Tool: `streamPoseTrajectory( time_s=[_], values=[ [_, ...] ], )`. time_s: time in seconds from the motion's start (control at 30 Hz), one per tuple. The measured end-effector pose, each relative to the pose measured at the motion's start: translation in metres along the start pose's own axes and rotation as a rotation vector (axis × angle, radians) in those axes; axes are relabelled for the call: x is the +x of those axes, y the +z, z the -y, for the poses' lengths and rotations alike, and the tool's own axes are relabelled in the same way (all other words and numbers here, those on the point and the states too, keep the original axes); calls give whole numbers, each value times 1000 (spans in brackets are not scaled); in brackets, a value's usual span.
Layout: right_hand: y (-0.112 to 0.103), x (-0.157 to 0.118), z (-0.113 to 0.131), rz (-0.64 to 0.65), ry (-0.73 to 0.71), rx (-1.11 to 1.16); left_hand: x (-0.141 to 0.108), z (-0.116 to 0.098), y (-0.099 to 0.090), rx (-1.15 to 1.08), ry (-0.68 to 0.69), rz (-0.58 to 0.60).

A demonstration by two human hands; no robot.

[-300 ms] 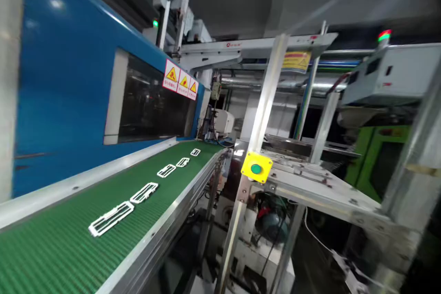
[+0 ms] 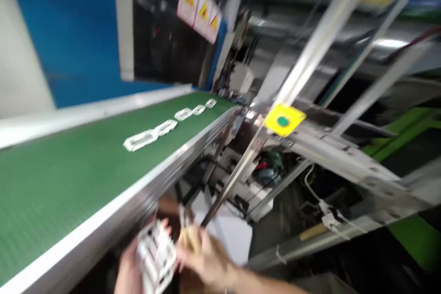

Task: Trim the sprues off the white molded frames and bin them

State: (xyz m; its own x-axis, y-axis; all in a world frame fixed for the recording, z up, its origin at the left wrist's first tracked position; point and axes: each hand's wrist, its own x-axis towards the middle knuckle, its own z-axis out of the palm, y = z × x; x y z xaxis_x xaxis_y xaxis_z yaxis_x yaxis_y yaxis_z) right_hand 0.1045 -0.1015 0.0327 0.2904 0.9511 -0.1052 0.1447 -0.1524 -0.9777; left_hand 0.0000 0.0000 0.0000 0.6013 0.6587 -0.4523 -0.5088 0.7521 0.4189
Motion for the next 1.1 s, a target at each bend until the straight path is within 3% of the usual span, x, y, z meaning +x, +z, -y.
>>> streamPoseTrajectory(
  time_s=[0.1,0.27,0.6,0.93,1.1],
  values=[
    [11,-2,-16,-18,9,255,-17,9,-17,-117,51,117],
    [17,-7,-23,17,66,398,-18,7,-23,-236,105,119],
    [16,-8,-30,30,69,446,-21,10,-29,-252,104,182],
    [11,-8,-32,36,83,429,-22,14,-27,-236,93,159],
    [10,-10,-38,-12,98,308,-24,17,-25,-220,102,111]
  ],
)
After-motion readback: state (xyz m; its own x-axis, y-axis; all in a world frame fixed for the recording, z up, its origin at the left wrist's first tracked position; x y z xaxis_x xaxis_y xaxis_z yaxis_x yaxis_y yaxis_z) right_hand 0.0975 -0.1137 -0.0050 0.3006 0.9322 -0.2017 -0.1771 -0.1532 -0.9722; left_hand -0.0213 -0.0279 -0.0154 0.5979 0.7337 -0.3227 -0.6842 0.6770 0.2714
